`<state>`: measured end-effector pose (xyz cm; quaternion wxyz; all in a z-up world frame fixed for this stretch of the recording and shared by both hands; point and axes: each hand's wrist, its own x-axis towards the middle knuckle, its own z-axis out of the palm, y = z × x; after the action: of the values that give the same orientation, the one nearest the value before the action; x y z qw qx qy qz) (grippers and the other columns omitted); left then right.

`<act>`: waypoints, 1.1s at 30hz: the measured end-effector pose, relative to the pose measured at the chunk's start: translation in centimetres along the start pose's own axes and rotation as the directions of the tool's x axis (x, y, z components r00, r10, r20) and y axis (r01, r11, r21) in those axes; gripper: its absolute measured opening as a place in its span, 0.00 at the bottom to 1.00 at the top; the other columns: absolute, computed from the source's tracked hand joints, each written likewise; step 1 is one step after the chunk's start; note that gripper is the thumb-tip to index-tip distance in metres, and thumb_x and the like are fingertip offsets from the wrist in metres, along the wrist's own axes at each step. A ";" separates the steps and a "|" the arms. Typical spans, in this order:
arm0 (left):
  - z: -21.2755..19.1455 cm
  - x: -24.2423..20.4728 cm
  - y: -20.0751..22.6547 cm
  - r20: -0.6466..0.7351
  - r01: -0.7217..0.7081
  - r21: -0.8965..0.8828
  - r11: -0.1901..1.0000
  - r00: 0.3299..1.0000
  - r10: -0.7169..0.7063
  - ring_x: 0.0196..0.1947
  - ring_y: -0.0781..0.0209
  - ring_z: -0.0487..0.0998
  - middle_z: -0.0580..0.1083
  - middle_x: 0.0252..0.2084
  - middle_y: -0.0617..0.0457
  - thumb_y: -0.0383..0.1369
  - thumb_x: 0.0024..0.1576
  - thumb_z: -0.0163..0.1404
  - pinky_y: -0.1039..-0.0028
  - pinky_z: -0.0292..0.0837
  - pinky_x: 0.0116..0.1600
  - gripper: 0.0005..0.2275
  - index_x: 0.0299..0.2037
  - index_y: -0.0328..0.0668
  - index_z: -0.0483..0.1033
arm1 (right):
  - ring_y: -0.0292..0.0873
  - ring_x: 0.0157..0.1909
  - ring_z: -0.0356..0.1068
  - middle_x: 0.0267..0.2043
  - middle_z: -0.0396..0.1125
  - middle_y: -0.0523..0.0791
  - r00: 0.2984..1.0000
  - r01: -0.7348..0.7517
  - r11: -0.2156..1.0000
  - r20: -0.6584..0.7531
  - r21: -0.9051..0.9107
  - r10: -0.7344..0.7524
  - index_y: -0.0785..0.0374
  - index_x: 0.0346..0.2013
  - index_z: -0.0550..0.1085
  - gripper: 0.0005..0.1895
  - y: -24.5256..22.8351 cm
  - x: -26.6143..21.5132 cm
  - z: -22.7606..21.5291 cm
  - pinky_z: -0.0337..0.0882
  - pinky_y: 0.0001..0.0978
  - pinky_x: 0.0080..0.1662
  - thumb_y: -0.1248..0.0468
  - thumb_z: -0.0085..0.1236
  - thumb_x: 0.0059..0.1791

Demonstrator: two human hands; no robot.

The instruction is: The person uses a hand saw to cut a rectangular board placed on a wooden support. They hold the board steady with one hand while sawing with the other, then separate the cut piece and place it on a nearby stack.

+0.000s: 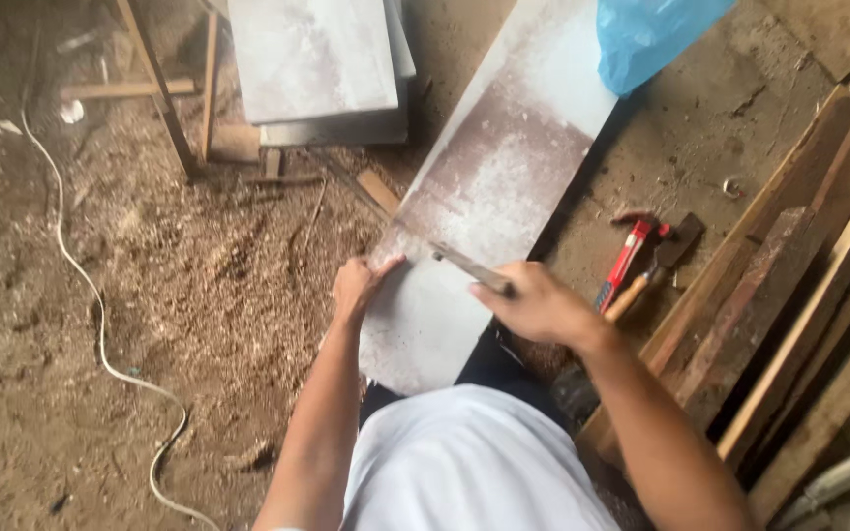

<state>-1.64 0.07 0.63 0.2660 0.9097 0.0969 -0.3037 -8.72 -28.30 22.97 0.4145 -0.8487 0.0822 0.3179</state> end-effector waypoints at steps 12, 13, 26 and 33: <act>1.0 -0.6 0.4 0.017 0.006 0.027 1.000 1.000 -0.006 0.34 0.47 0.82 0.80 0.32 0.41 0.70 0.45 0.53 0.58 0.74 0.43 0.37 0.35 0.36 0.84 | 0.54 0.29 0.76 0.25 0.71 0.57 0.998 0.049 0.999 -0.026 -0.021 -0.049 0.67 0.29 0.78 0.20 -2.8 9.7 3.9 0.72 0.44 0.37 0.51 0.56 0.51; 1.1 -0.6 0.4 0.016 0.004 0.002 1.000 1.000 -0.004 0.35 0.47 0.82 0.80 0.33 0.41 0.70 0.45 0.52 0.57 0.74 0.43 0.36 0.36 0.38 0.84 | 0.54 0.30 0.75 0.26 0.72 0.57 0.998 0.063 0.998 -0.030 -0.013 -0.063 0.66 0.30 0.78 0.19 -3.5 10.9 4.6 0.72 0.45 0.37 0.52 0.57 0.50; 0.3 0.1 0.8 0.076 0.069 0.022 0.997 0.995 -0.071 0.29 0.55 0.82 0.80 0.29 0.48 0.71 0.41 0.53 0.62 0.75 0.36 0.38 0.41 0.41 0.85 | 0.43 0.18 0.59 0.15 0.61 0.48 0.995 0.091 0.994 -0.043 0.058 -0.088 0.66 0.20 0.68 0.23 -0.8 -4.4 0.9 0.63 0.42 0.26 0.52 0.53 0.52; 0.9 -0.6 0.2 0.052 0.003 -0.013 1.000 0.999 -0.002 0.31 0.52 0.83 0.81 0.30 0.45 0.71 0.43 0.51 0.62 0.75 0.39 0.38 0.42 0.40 0.85 | 0.53 0.28 0.76 0.25 0.72 0.57 1.000 -0.009 1.000 0.000 0.016 0.009 0.63 0.31 0.79 0.17 -0.7 6.4 4.1 0.72 0.44 0.35 0.52 0.54 0.52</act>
<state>-2.49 -0.63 0.49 0.2742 0.8996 0.0930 -0.3269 -5.36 -23.94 17.73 0.4197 -0.8452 0.0884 0.3190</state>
